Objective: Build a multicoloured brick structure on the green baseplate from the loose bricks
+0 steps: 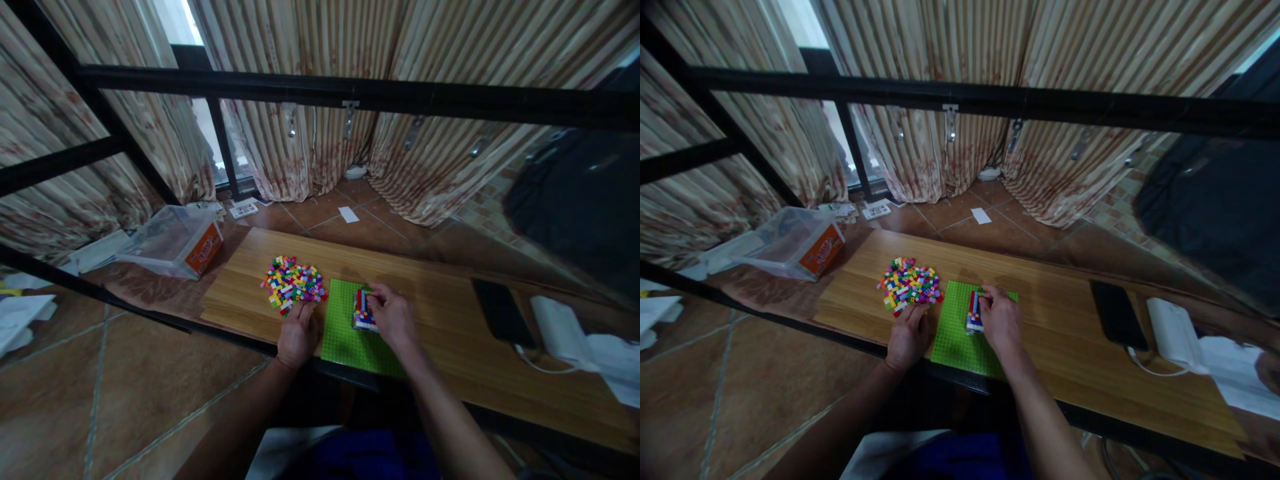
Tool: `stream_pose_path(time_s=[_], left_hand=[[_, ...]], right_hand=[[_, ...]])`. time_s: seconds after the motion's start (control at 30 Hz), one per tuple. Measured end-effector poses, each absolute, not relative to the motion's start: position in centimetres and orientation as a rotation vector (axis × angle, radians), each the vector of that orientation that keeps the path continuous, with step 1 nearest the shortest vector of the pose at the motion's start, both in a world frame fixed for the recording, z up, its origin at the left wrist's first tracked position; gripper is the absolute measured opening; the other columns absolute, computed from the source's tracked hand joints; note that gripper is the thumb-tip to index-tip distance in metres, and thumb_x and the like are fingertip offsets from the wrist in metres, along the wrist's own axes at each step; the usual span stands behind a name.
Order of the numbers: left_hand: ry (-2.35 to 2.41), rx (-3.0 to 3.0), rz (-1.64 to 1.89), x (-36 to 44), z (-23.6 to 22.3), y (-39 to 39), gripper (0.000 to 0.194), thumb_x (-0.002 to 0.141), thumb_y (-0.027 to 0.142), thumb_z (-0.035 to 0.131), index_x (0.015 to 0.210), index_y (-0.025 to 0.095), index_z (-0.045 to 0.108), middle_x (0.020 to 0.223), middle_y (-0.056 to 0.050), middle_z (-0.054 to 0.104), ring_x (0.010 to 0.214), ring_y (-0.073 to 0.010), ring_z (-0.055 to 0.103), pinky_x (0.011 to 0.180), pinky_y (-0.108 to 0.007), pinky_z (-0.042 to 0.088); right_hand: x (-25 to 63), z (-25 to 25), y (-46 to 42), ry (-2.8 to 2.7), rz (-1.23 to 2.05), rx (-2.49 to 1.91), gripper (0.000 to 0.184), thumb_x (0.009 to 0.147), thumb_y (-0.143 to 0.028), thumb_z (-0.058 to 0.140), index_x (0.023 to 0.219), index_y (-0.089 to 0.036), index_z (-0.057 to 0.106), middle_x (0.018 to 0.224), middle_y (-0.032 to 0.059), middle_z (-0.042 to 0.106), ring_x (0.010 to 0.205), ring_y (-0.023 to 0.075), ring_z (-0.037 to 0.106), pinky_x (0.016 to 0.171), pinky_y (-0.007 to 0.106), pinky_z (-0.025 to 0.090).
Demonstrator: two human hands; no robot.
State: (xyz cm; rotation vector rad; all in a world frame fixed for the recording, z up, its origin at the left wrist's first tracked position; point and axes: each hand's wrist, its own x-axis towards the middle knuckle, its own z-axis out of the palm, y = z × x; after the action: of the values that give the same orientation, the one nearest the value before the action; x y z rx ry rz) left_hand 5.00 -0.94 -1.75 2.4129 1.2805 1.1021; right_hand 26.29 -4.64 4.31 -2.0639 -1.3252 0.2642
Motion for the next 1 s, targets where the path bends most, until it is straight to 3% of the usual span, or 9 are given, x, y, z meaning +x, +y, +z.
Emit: stream_pose_path(time_s=[0.27, 0.67, 1.0], left_hand=[[1.293, 2.403, 1.080, 5.0, -1.7, -1.0, 0.026, 0.087, 0.007, 0.050, 0.108, 0.018, 0.061, 0.101, -0.007, 0.064, 0.092, -0.0173, 0.063, 0.084, -0.029, 0.056], [1.286, 2.400, 1.093, 5.1, -1.9, -1.0, 0.026, 0.088, 0.008, 0.050, 0.109, 0.019, 0.061, 0.101, -0.006, 0.064, 0.093, -0.0170, 0.063, 0.085, -0.029, 0.056], [1.281, 2.390, 1.090, 5.1, -1.8, -1.2, 0.026, 0.088, 0.006, 0.048, 0.108, 0.018, 0.060, 0.100, -0.007, 0.063, 0.090, -0.0166, 0.062, 0.083, -0.029, 0.056]], right_hand=[[25.5, 4.1, -4.9, -1.250, 0.153, -2.136, 0.032, 0.086, -0.038, 0.052, 0.104, -0.020, 0.070, 0.090, 0.0082, 0.076, 0.081, 0.0236, 0.069, 0.073, 0.035, 0.048], [26.3, 3.4, -5.5, -1.124, 0.274, -2.003, 0.037, 0.083, -0.040, 0.052, 0.107, -0.018, 0.068, 0.087, 0.0088, 0.075, 0.074, 0.0219, 0.069, 0.072, 0.034, 0.050], [27.4, 3.0, -4.1, -1.280, 0.054, -2.050, 0.050, 0.085, -0.052, 0.046, 0.107, -0.014, 0.069, 0.107, 0.0171, 0.068, 0.103, 0.0287, 0.059, 0.095, 0.045, 0.043]])
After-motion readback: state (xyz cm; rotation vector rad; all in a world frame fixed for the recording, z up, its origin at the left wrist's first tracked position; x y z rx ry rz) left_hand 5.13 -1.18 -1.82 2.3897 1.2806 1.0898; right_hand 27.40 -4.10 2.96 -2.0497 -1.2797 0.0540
